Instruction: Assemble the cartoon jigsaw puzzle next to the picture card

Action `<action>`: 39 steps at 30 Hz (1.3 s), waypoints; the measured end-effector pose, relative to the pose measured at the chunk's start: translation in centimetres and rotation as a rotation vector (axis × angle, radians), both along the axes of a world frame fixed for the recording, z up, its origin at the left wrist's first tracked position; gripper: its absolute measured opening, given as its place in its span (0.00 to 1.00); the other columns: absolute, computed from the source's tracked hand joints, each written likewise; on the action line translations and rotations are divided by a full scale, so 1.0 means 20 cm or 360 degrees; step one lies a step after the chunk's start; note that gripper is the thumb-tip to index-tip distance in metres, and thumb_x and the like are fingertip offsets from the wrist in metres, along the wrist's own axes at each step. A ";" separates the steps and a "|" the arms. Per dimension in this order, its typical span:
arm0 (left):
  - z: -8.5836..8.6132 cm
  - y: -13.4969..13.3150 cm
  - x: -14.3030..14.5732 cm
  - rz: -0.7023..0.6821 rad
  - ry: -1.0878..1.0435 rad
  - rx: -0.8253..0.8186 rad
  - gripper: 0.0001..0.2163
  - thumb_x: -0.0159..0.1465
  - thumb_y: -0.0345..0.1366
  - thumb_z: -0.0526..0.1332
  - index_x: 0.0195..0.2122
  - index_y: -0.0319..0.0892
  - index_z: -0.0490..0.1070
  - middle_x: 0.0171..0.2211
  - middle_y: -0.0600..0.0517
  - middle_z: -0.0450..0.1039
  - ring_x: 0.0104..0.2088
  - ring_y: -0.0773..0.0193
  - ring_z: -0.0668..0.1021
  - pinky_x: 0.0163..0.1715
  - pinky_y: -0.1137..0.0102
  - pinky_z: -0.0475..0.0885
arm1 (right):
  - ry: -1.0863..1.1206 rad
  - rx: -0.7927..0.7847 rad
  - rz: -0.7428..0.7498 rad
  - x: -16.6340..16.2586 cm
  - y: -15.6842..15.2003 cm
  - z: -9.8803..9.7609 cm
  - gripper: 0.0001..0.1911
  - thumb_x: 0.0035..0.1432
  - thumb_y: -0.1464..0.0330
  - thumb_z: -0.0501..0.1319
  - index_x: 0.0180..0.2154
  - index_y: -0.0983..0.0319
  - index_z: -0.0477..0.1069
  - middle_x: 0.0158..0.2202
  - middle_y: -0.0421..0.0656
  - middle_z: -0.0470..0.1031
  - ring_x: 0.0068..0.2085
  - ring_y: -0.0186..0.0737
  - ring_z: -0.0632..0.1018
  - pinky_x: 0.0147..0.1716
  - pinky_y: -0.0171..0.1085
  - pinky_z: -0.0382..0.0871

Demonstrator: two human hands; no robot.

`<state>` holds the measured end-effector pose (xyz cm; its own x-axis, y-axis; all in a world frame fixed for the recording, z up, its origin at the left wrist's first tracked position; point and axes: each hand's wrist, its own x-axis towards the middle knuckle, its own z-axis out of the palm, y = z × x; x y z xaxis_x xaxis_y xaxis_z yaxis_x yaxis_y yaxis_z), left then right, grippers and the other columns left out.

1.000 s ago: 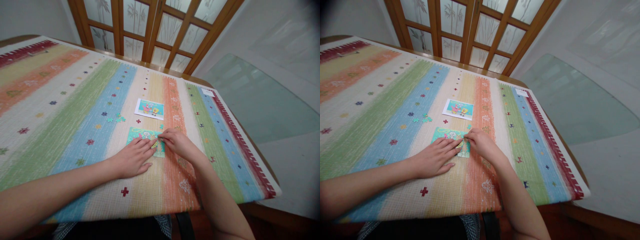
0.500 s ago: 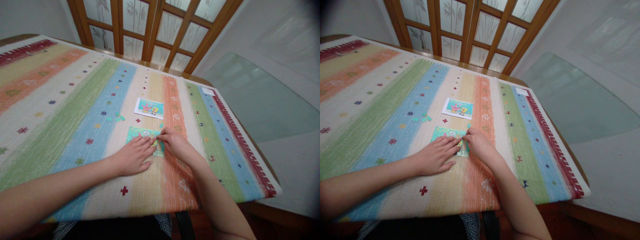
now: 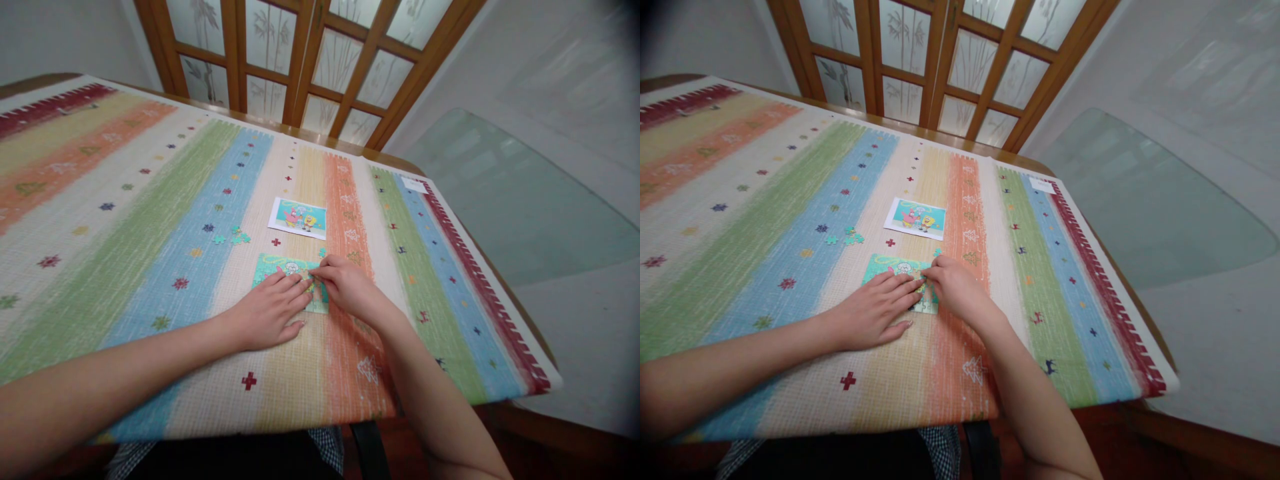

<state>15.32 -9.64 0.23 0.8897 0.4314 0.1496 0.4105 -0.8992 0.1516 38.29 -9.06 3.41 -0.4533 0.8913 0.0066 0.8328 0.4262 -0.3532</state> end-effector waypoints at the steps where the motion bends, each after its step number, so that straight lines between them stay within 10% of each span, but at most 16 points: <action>1: 0.00 0.00 0.00 -0.0002 0.0004 0.0004 0.24 0.72 0.47 0.50 0.61 0.37 0.65 0.67 0.41 0.60 0.65 0.48 0.63 0.64 0.52 0.52 | 0.0024 -0.0009 0.0005 0.01 0.00 0.00 0.17 0.62 0.79 0.55 0.44 0.64 0.80 0.40 0.49 0.75 0.42 0.42 0.77 0.44 0.39 0.71; 18: 0.02 -0.01 0.01 0.0020 0.0007 0.0022 0.24 0.71 0.46 0.51 0.64 0.38 0.62 0.67 0.41 0.58 0.65 0.48 0.63 0.65 0.52 0.52 | -0.0350 -0.0067 -0.0052 -0.08 -0.02 0.05 0.14 0.61 0.79 0.55 0.38 0.66 0.80 0.39 0.51 0.76 0.41 0.45 0.76 0.43 0.39 0.69; 28: 0.02 -0.01 -0.01 0.0038 -0.0041 0.0092 0.22 0.73 0.49 0.49 0.61 0.40 0.64 0.63 0.44 0.64 0.63 0.51 0.64 0.64 0.57 0.53 | 0.0083 0.0006 -0.0091 -0.01 0.01 0.00 0.14 0.61 0.80 0.54 0.39 0.65 0.78 0.39 0.48 0.75 0.42 0.41 0.76 0.44 0.39 0.70; 39: 0.08 0.58 -0.47 0.0809 -0.0514 0.0065 0.10 0.70 0.37 0.53 0.45 0.40 0.71 0.41 0.46 0.72 0.45 0.54 0.71 0.50 0.57 0.65 | 0.0231 -0.0043 -0.0024 0.03 0.01 -0.01 0.14 0.62 0.78 0.53 0.40 0.63 0.76 0.40 0.48 0.73 0.42 0.42 0.76 0.43 0.41 0.71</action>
